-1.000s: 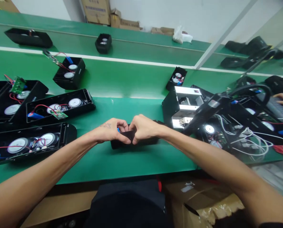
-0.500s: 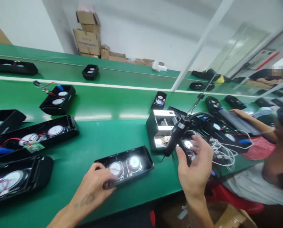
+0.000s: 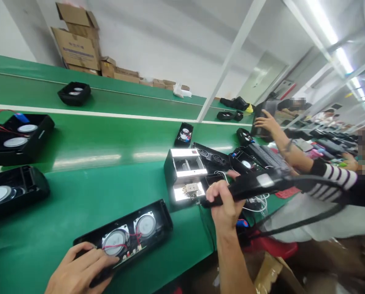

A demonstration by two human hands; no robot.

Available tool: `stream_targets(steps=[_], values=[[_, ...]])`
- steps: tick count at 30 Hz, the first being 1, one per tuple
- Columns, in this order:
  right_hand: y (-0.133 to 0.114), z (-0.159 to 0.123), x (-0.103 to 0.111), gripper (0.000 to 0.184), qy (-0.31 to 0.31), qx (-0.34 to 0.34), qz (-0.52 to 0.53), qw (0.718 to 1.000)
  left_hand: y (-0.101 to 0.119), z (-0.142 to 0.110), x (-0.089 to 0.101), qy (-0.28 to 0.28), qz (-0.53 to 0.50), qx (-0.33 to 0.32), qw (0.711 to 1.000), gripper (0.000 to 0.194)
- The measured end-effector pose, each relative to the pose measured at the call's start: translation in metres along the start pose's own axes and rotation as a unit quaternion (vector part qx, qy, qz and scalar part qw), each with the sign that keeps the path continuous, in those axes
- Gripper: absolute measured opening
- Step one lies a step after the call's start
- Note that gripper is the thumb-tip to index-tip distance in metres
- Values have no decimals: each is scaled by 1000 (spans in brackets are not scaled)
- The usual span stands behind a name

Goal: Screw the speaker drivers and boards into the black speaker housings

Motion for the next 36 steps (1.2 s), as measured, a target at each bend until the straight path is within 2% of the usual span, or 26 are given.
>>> stream_targets(steps=[2,5,9,11,13,15,17,19,23,27,30,32,36], values=[[-12,11,-5,36,6,47,-9,999,-9,11,-3,-11,-4,-19,1000,10],[-10,23,-16,41,-26,73,-42,996,-19,22,-5,-39,-15,-2,999,6],[2,18,-25,39,-90,28,-53,994,-21,15,-14,-36,-30,85,995,11],[0,7,-25,44,-122,-10,-63,990,-17,9,-21,-5,-50,131,990,18],[-7,-4,-25,51,-144,-33,-67,987,-13,6,-27,10,-77,150,986,25],[-16,-9,-25,53,-133,-7,-56,990,-11,6,-32,5,-98,153,983,28],[-22,-5,-25,47,-87,49,-34,994,-9,6,-35,4,-112,164,980,26],[-21,5,-26,42,-40,90,-19,995,-10,5,-38,28,-122,185,975,21],[-6,21,-28,39,-20,89,-28,995,-13,0,-43,57,-127,172,975,18],[-3,17,-26,38,-76,69,-43,994,-17,-3,-45,61,-111,128,984,19],[-15,0,-31,44,-151,10,-7,988,-14,1,-42,64,-106,102,987,23],[-24,-19,-41,44,-206,-18,62,976,-9,6,-37,56,-107,87,989,26],[-31,-67,-76,34,-280,-15,168,945,2,21,-23,45,-95,70,992,33]])
Point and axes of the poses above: each hand's wrist, its own z-axis towards the middle knuckle, its own x-axis out of the back of the hand, y = z × x, the point moved 1 cm from there along z, towards the middle knuckle, and after that the axes turned 8 degrees about -x, right-handed, at the moved point
